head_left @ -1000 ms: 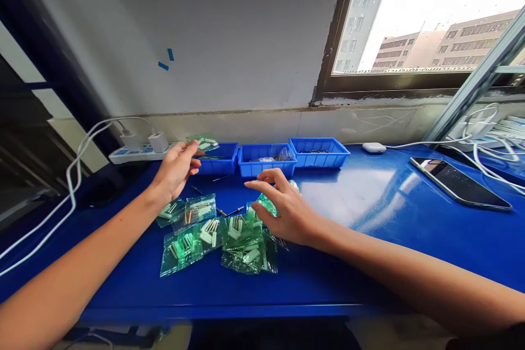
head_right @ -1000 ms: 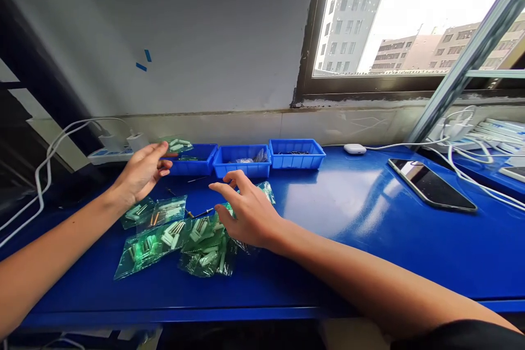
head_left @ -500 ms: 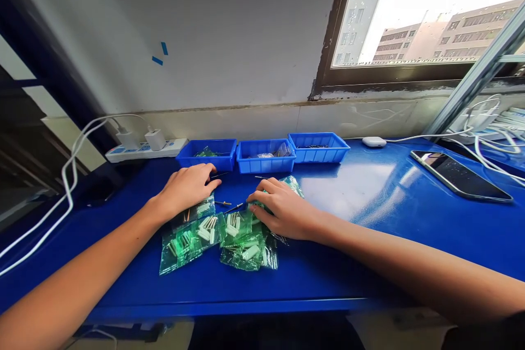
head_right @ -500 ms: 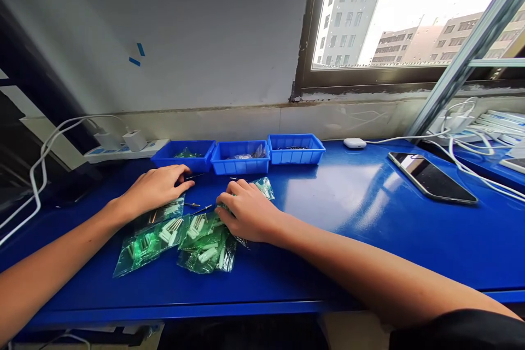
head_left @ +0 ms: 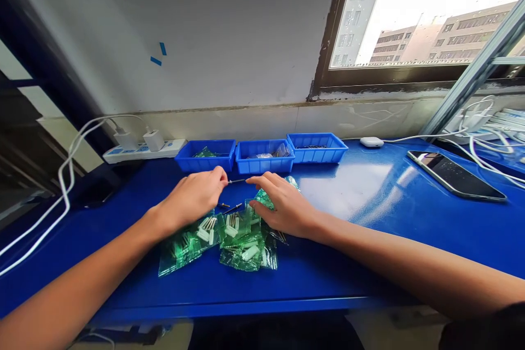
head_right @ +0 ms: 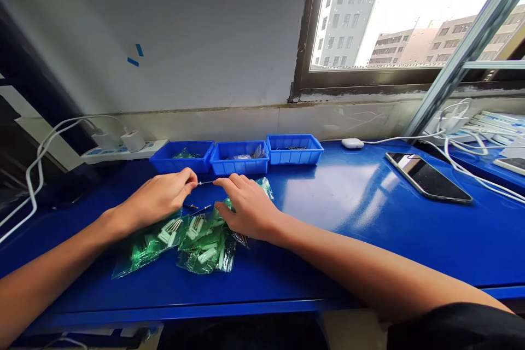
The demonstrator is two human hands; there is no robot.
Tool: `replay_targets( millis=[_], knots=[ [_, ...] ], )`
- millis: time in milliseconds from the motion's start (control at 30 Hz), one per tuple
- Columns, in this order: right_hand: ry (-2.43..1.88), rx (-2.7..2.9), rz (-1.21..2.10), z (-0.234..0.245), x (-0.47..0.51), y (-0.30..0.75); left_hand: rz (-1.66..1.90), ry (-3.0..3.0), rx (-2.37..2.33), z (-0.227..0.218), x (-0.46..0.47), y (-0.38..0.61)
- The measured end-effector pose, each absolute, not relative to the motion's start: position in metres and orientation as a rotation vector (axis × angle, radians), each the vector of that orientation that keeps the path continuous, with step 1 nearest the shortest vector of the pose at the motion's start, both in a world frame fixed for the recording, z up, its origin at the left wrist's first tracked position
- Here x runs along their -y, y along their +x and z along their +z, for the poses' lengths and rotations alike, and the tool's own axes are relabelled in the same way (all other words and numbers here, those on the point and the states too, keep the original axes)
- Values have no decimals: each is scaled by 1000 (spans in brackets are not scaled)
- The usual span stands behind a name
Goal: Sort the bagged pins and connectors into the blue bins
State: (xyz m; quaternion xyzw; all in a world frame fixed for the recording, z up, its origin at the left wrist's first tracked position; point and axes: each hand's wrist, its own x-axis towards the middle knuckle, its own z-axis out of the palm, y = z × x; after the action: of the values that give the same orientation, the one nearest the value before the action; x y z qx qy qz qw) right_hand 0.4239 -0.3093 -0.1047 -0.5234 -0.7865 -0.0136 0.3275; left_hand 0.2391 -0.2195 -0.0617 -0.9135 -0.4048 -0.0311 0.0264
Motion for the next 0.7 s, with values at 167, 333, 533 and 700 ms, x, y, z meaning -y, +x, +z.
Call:
replay_targets(
  millis=[167, 333, 533, 700],
  knots=[
    [-1286, 2037, -213, -107, 307, 423, -170, -3090, 1011, -69, 247, 248],
    [-1214, 2033, -417, -99, 303, 431, -317, -3123, 1029, -67, 245, 247],
    [-1432, 1577, -730, -79, 284, 507, -217, -3035, 976, -57, 237, 238],
    [-1765, 1372, -757, -92, 271, 569, -100, -3020, 947, -59, 233, 236]
  ],
)
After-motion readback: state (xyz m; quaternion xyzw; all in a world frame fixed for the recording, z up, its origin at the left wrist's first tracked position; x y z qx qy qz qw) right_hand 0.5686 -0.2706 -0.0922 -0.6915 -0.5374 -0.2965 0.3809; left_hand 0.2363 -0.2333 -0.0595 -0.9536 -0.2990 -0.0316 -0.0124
